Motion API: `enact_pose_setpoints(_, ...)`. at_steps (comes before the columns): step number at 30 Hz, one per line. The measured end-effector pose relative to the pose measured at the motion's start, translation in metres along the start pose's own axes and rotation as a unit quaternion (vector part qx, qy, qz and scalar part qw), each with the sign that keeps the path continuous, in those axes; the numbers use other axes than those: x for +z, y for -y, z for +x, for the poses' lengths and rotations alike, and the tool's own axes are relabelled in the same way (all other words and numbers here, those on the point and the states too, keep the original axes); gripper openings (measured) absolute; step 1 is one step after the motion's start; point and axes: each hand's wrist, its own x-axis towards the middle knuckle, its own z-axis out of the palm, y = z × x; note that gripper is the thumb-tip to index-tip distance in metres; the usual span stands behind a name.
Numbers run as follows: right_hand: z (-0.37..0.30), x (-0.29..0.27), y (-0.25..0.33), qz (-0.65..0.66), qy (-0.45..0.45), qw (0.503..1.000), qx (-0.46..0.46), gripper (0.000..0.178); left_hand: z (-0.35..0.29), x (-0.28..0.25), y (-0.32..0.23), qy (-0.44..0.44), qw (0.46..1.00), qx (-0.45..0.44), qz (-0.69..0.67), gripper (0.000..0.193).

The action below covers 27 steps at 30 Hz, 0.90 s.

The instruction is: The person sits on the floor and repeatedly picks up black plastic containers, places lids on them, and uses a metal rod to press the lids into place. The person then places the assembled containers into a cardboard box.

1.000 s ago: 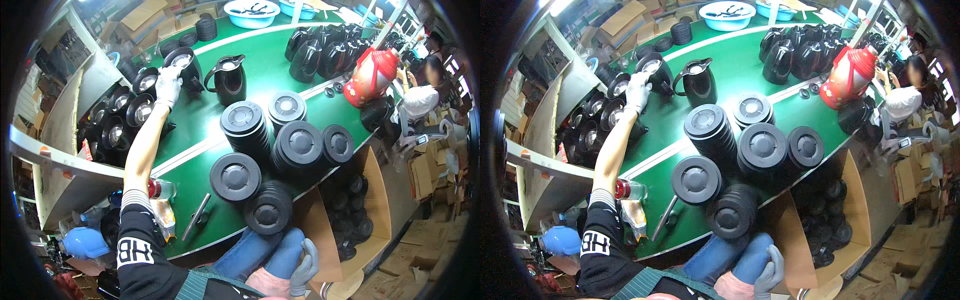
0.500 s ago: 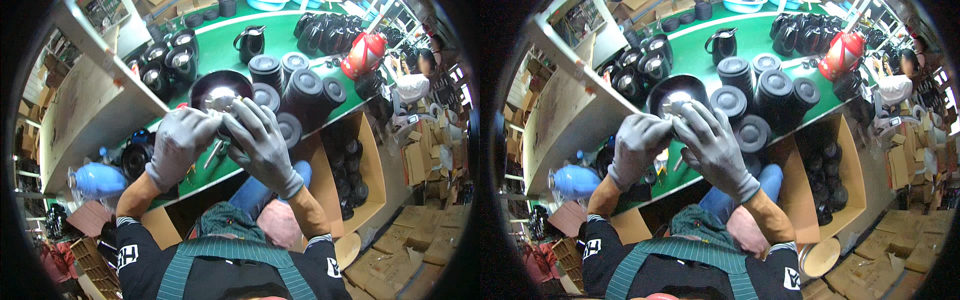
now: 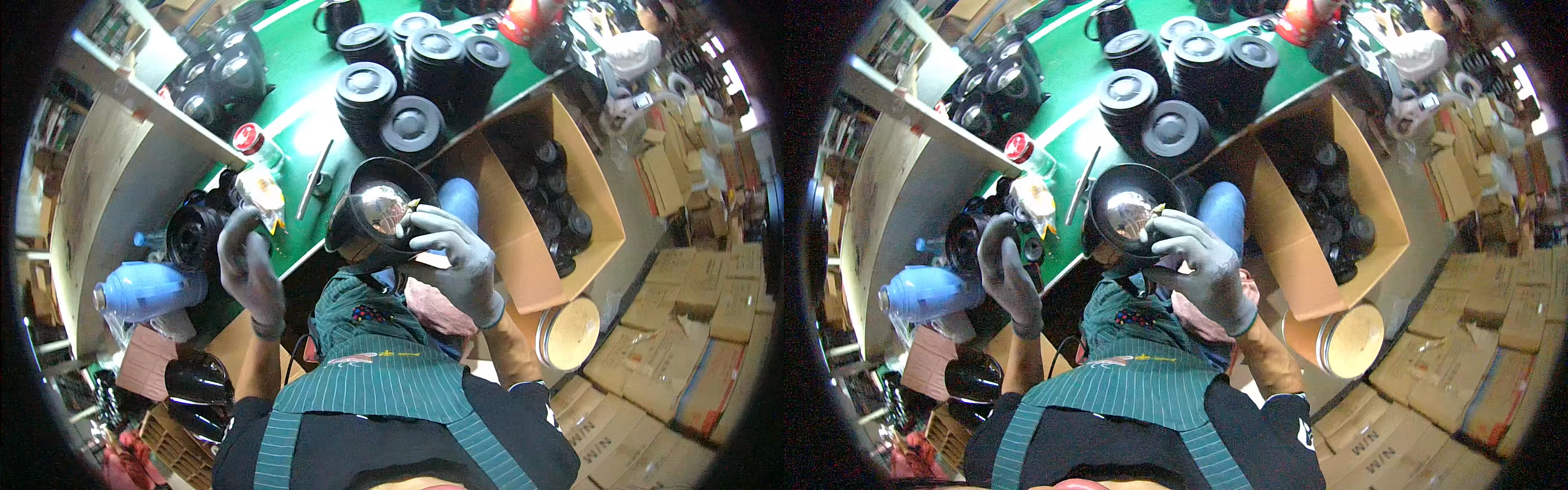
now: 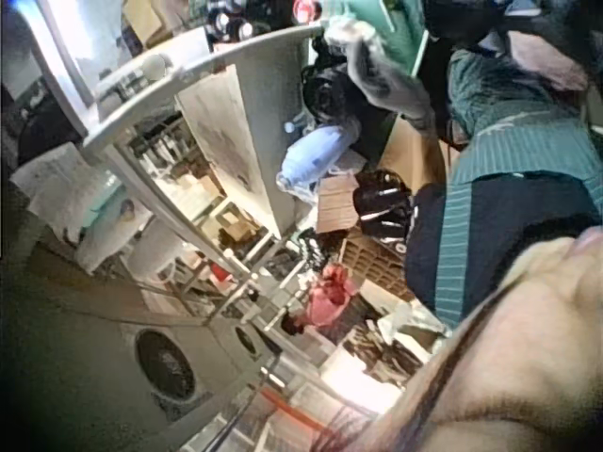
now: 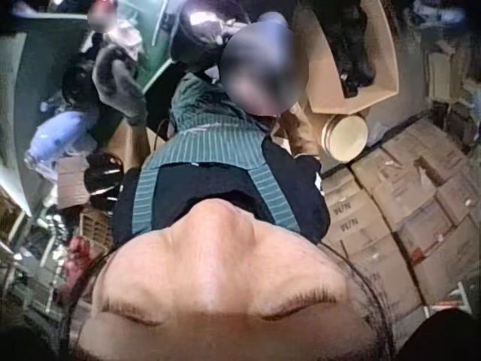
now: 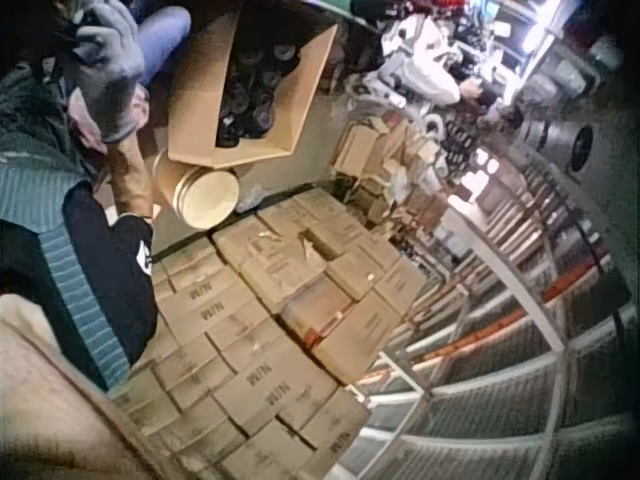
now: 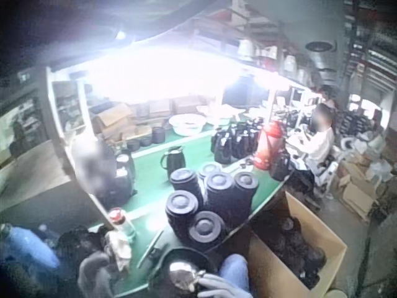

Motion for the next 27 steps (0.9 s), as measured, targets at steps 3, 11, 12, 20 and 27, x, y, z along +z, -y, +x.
enact_pose_setpoints(3,-0.011,-0.009,0.006,0.059,-0.046,0.997,0.024,0.046,-0.012,-0.014,0.095,0.208,0.958,-0.195,0.015,0.033)
enact_pose_setpoints(11,-0.005,-0.017,0.026,0.094,0.008,0.995,0.027,0.045,-0.105,-0.010,0.168,0.447,0.833,-0.302,-0.119,0.044)
enact_pose_setpoints(12,-0.002,-0.019,0.027,0.074,0.024,0.997,0.014,0.043,-0.103,0.000,0.153,0.370,0.800,-0.433,-0.187,0.043)
enact_pose_setpoints(20,0.011,-0.017,0.042,-0.061,0.083,0.994,-0.047,0.049,-0.104,0.017,0.181,0.360,0.802,-0.424,-0.217,0.047)
enact_pose_setpoints(27,0.010,-0.003,0.032,-0.085,0.014,0.995,-0.058,0.057,-0.134,0.011,0.210,0.310,0.810,-0.431,-0.250,0.051)
